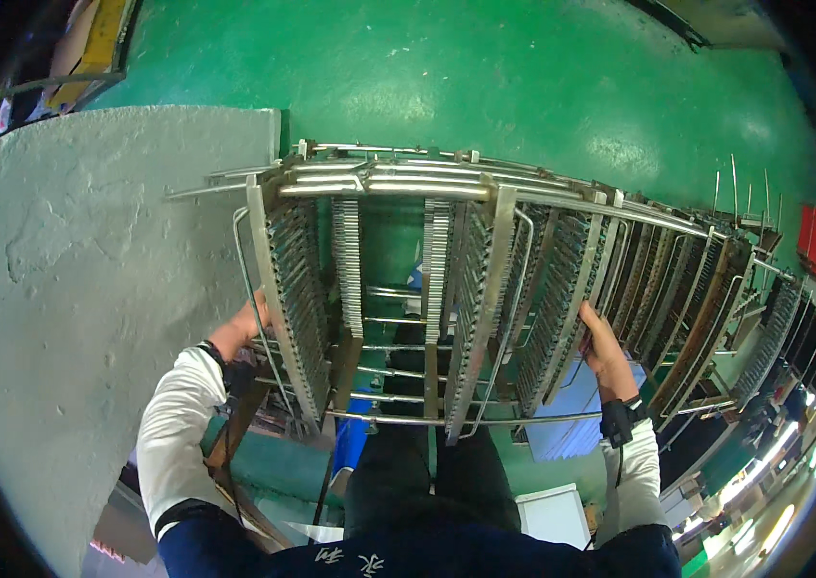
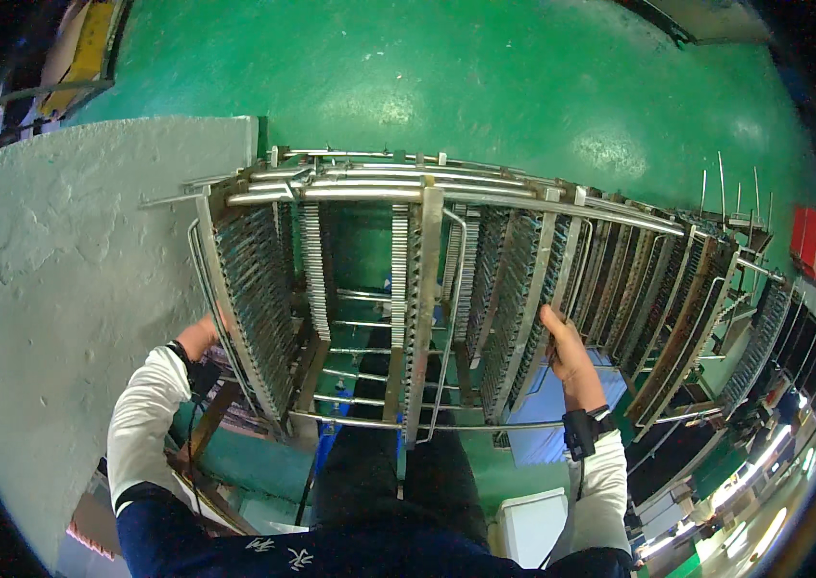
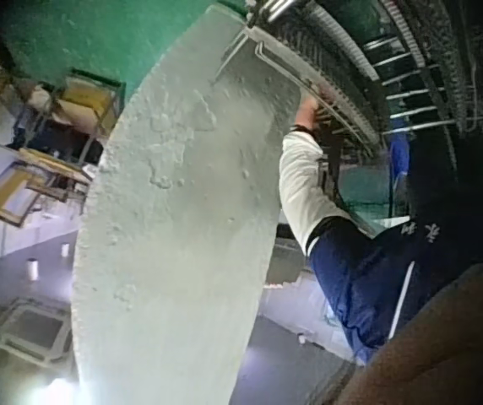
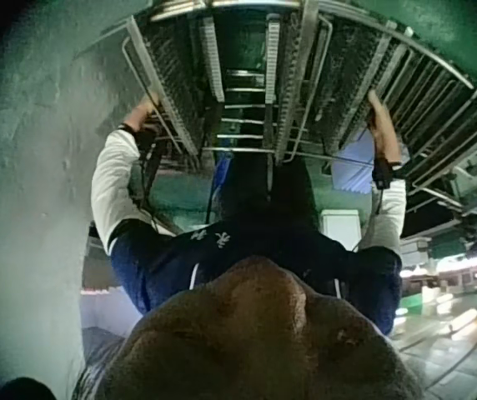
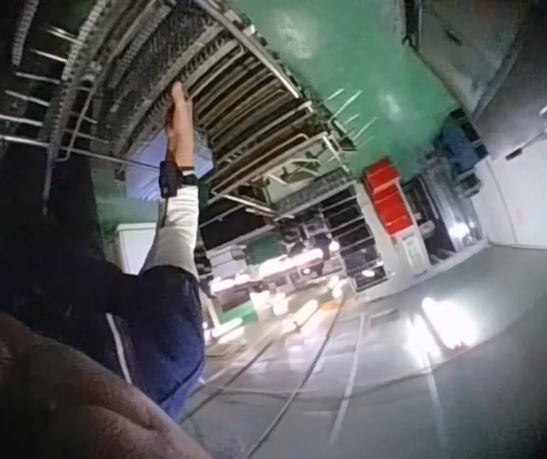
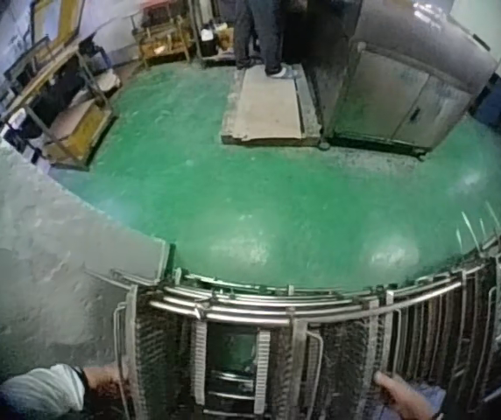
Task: Assembling and organizing metal rack frames and rods in a fabrication facility.
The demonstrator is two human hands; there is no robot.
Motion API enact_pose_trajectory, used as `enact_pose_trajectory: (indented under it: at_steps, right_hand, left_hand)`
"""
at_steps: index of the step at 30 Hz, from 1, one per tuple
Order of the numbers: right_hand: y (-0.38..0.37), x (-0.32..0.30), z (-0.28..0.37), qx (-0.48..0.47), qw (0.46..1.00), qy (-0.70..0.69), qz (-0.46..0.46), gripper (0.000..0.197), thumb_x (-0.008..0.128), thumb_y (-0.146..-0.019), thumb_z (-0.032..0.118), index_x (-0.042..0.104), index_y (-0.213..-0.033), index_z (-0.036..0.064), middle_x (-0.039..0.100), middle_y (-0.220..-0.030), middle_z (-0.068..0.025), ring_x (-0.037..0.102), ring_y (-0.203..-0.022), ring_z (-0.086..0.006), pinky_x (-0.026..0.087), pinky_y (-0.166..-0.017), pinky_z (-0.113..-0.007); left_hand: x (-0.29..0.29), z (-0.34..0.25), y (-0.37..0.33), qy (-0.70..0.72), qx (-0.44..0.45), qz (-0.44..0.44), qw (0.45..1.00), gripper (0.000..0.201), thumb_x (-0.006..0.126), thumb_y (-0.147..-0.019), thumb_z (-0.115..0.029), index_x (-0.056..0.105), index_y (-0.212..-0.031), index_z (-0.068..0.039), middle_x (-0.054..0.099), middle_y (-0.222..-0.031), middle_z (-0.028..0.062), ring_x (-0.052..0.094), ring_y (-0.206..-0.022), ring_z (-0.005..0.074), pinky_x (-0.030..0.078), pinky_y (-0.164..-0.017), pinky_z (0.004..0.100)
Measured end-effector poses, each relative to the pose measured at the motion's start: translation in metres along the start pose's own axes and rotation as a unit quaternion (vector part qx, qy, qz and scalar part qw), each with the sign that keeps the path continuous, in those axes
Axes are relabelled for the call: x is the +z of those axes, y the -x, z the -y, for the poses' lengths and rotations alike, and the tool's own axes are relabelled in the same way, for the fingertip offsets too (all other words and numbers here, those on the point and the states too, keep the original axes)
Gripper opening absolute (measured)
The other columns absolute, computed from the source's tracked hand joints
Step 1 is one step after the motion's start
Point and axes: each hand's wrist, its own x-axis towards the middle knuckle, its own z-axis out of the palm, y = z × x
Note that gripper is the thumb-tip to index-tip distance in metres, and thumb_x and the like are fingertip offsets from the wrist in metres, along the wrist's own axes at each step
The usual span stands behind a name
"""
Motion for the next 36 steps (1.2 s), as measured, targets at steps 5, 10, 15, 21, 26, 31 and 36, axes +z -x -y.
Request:
enact_pose_trajectory:
  at_steps: [5,10,15,21,26,31,36]
  right_hand:
    - [0.008,0.008,0.003,-0.006,1.000,-0.002,-0.010,0.061,0.068,-0.084,0.049,0.057,-0.126,0.0051,0.066,-0.105,-0.0023,0.059,-0.072,-0.0081,0.040,-0.055,-0.024]
    - [0.006,0.019,0.045,-0.007,0.999,0.045,0.020,0.060,0.062,-0.087,0.053,0.056,-0.124,0.0067,0.064,-0.113,-0.0060,0.063,-0.097,-0.0165,0.052,-0.078,-0.034]
    - [-0.029,0.031,0.053,-0.036,0.996,0.077,-0.035,0.058,0.064,-0.085,0.055,0.063,-0.113,0.0045,0.067,-0.088,-0.0026,0.065,-0.073,-0.0114,0.048,-0.055,-0.024]
    - [-0.038,0.028,0.045,-0.052,0.995,0.077,-0.032,0.056,0.064,-0.085,0.052,0.061,-0.114,0.0033,0.065,-0.086,-0.0002,0.059,-0.064,-0.0096,0.044,-0.051,-0.022]
    - [-0.052,0.019,-0.007,-0.037,0.997,0.061,-0.014,0.050,0.067,-0.085,0.049,0.061,-0.112,0.0078,0.061,-0.086,0.0039,0.053,-0.063,-0.0040,0.034,-0.047,-0.020]
    - [-0.083,-0.019,-0.091,-0.009,1.000,0.011,-0.006,0.045,0.067,-0.086,0.043,0.056,-0.118,0.0135,0.055,-0.100,0.0055,0.047,-0.081,-0.0089,0.034,-0.065,-0.024]
    - [-0.066,-0.012,-0.096,-0.039,0.998,0.030,0.031,0.049,0.066,-0.086,0.043,0.054,-0.122,0.0106,0.056,-0.108,0.0010,0.050,-0.095,-0.0140,0.038,-0.079,-0.030]
  left_hand:
    - [-0.001,-0.005,-0.005,0.006,-0.015,0.002,1.000,0.043,0.052,-0.095,-0.028,0.051,-0.129,-0.002,0.063,-0.112,0.0124,0.060,-0.104,0.0229,0.051,-0.085,0.0403]
    - [-0.005,-0.023,-0.027,0.028,-0.020,0.009,0.999,0.043,0.052,-0.095,-0.028,0.051,-0.129,-0.002,0.063,-0.112,0.0125,0.060,-0.103,0.0231,0.051,-0.085,0.0405]
    - [-0.001,-0.033,-0.040,0.038,-0.022,0.016,0.999,0.043,0.052,-0.095,-0.028,0.051,-0.129,-0.002,0.064,-0.112,0.0125,0.060,-0.103,0.0233,0.051,-0.084,0.0407]
    - [0.008,-0.025,-0.037,0.056,-0.024,0.018,0.998,0.042,0.052,-0.095,-0.028,0.051,-0.129,-0.002,0.064,-0.112,0.0125,0.061,-0.103,0.0236,0.052,-0.084,0.0409]
    - [0.005,-0.017,-0.023,0.075,-0.038,0.013,0.996,0.042,0.052,-0.095,-0.028,0.051,-0.129,-0.002,0.064,-0.112,0.0125,0.061,-0.103,0.0238,0.052,-0.084,0.0411]
    - [0.009,-0.013,-0.017,0.095,-0.050,0.021,0.994,0.042,0.051,-0.096,-0.028,0.052,-0.129,-0.003,0.064,-0.112,0.0125,0.061,-0.103,0.0241,0.052,-0.084,0.0413]
    - [0.008,-0.011,0.003,0.130,-0.070,0.001,0.989,0.042,0.051,-0.096,-0.028,0.052,-0.129,-0.003,0.064,-0.112,0.0126,0.061,-0.103,0.0243,0.052,-0.083,0.0415]
